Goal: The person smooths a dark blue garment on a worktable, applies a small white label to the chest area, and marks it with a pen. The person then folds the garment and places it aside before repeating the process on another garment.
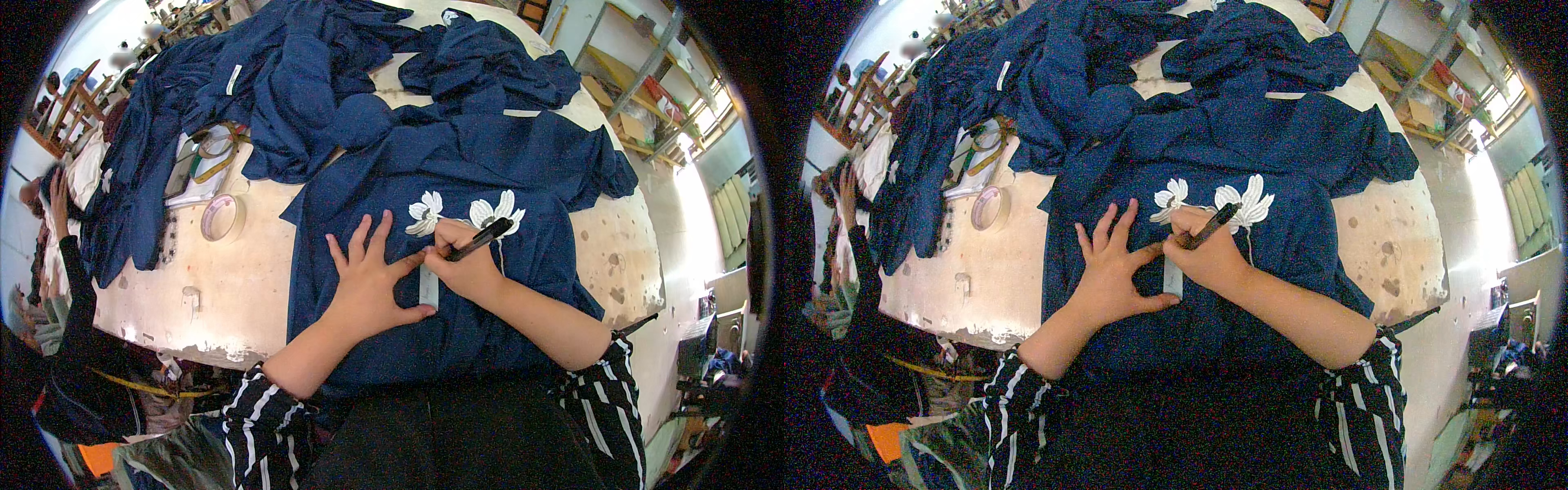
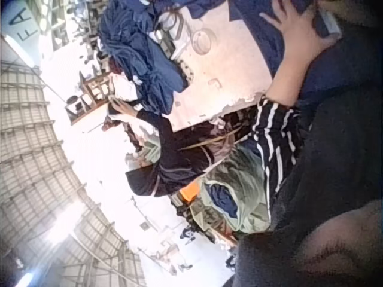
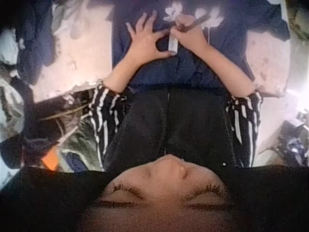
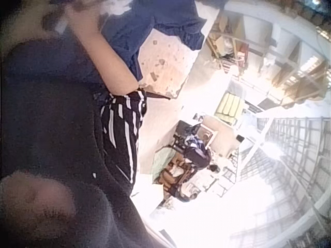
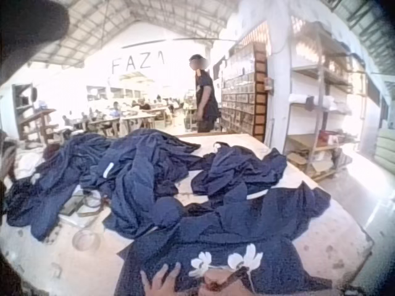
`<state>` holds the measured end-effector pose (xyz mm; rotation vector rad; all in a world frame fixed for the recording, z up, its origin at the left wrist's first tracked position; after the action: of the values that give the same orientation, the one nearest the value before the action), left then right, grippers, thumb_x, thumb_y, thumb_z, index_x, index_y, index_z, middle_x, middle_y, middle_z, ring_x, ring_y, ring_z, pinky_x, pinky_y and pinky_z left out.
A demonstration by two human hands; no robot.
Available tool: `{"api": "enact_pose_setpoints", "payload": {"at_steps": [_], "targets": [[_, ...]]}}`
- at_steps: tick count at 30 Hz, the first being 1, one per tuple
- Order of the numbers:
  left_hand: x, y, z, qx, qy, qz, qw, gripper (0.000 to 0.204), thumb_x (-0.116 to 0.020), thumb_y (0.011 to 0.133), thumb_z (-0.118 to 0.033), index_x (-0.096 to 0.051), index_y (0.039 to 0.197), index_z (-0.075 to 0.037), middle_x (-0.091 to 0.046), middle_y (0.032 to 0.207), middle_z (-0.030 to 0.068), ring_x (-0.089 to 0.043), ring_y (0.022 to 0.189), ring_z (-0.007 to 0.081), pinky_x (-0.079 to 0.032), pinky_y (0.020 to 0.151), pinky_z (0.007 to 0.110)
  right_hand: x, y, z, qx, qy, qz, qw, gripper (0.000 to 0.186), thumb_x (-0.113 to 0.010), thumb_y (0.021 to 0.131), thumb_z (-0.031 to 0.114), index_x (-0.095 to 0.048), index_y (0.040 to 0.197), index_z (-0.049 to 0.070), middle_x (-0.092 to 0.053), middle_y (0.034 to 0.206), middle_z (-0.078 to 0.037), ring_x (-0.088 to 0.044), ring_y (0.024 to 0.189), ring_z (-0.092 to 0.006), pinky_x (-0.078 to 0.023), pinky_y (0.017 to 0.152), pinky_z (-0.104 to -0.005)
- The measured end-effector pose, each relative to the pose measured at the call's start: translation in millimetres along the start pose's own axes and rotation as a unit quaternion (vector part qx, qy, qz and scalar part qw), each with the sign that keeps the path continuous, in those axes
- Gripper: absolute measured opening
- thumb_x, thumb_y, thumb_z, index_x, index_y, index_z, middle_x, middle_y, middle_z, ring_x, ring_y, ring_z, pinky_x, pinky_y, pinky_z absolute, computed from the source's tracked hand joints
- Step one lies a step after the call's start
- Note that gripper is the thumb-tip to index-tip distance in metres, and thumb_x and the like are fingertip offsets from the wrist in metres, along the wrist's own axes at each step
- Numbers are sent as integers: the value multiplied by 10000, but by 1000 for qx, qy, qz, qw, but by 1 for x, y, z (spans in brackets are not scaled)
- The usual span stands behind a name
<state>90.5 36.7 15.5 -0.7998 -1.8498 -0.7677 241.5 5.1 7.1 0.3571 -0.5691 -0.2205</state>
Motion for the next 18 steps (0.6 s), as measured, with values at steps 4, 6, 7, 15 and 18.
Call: {"api": "enact_pose_setpoints", "payload": {"at_steps": [4, 6, 7, 15, 18], "targets": [[-1, 0, 0, 3, -1, 0, 1000, 681, -760, 526, -572, -664, 1103, -223, -165, 1486, 198, -97, 1360, 428, -2, 984, 723, 0, 1, 1, -9, 12, -10, 1000, 247, -604, 667, 45, -361, 634, 15, -389, 596, -109, -406, 529, -231, -297, 491, -362], [-1, 0, 1, 2, 2, -2, 1000, 683, -760, 525, -575, -664, 1102, -222, -170, 1484, 199, -103, 1358, 428, -7, 983, 724, 0, 1, 1, -16, 15, -9, 1000, 240, -600, 666, 46, -365, 633, 13, -388, 598, -113, -409, 531, -241, -299, 492, -365], [0, 1, 1, 0, 5, -4, 1000, 684, -759, 524, -576, -664, 1101, -221, -173, 1483, 199, -106, 1357, 428, -9, 983, 725, 0, 1, 1, -15, 9, -8, 1000, 235, -599, 667, 46, -369, 633, 12, -387, 600, -114, -412, 532, -244, -299, 491, -363], [0, 1, 0, 2, 8, 3, 1000, 725, -754, 523, -594, -627, 1163, -280, -177, 1481, 201, -101, 1358, 433, -8, 981, 726, 10, 0, -11, -118, 158, -70, 978, 253, -588, 745, 22, -375, 619, 74, -426, 595, -17, -403, 519, -88, -319, 469, -258], [1, 1, 1, 4, 8, 5, 1000, 747, -751, 522, -605, -604, 1194, -313, -174, 1483, 202, -95, 1359, 433, 0, 984, 722, 20, 6, -19, -197, 348, -83, 913, 275, -574, 800, 5, -376, 641, 111, -444, 614, -12, -385, 461, -71, -310, 415, -215]]}}
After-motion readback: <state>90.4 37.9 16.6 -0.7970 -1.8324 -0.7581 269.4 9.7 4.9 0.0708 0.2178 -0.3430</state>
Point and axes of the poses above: each hand's wrist, its own y-axis towards the middle knuckle, its own x-axis out of the back of the hand, z = x × y, the point moved 4 cm from there along y, towards the middle knuckle
